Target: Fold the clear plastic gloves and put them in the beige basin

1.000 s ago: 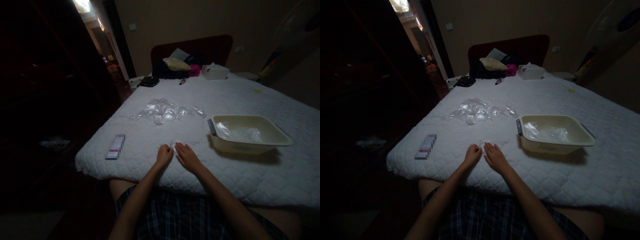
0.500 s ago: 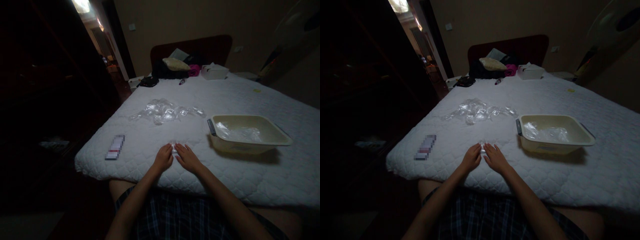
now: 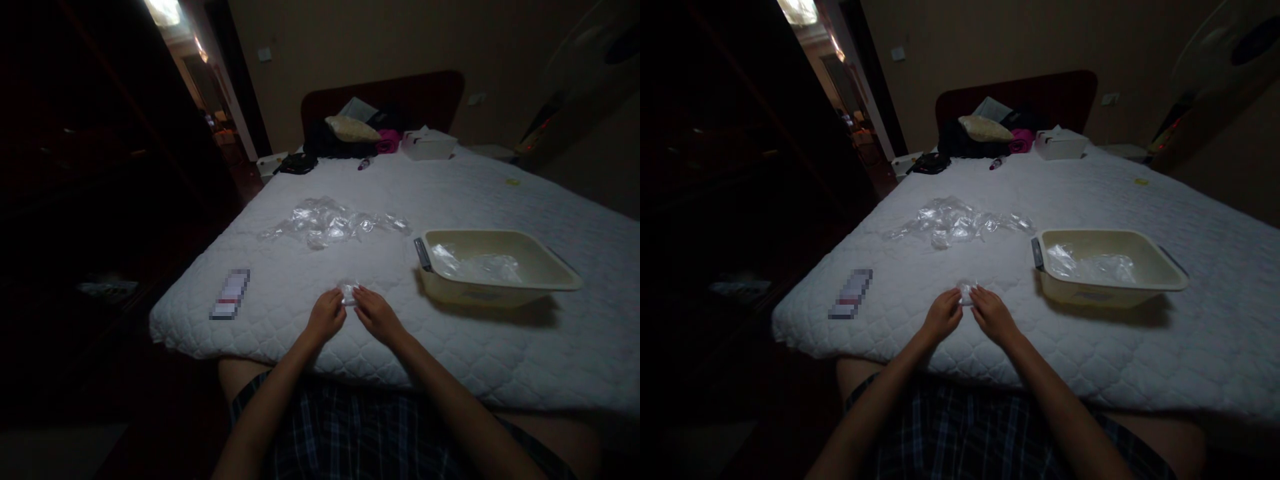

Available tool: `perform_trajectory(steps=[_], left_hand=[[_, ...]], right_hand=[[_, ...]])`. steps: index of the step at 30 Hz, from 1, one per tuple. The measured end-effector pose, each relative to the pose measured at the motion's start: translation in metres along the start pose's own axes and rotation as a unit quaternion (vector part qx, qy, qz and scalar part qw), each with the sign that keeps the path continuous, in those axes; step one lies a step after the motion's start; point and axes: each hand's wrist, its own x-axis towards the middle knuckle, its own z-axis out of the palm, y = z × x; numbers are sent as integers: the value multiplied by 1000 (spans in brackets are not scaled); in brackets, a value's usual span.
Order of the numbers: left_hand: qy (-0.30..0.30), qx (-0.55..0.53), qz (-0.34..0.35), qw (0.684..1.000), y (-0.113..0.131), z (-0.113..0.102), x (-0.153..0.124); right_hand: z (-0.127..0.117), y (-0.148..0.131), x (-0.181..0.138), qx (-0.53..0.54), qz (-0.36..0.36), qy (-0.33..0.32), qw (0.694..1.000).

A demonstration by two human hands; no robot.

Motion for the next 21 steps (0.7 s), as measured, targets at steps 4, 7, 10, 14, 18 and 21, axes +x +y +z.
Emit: perform_trajectory(steps=[4, 7, 10, 14, 18, 21], left_hand=[[5, -12, -11, 1000, -1, 2, 0], [2, -37, -42, 998, -2, 2, 1], [-1, -83, -82, 993, -2, 0, 4], [40, -133, -89, 986, 3, -3, 9], [50, -257, -122, 957, 15, -5, 14], [48, -395, -223, 890, 21, -2, 20]], right_hand=[[5, 2, 5, -16, 36, 12, 999], [4, -1, 9, -12, 62, 32, 997], [1, -5, 11, 25, 66, 58, 996], [1, -7, 9, 121, 120, 87, 981], [3, -2, 10, 284, 264, 117, 914], [0, 5, 12, 380, 322, 141, 856]])
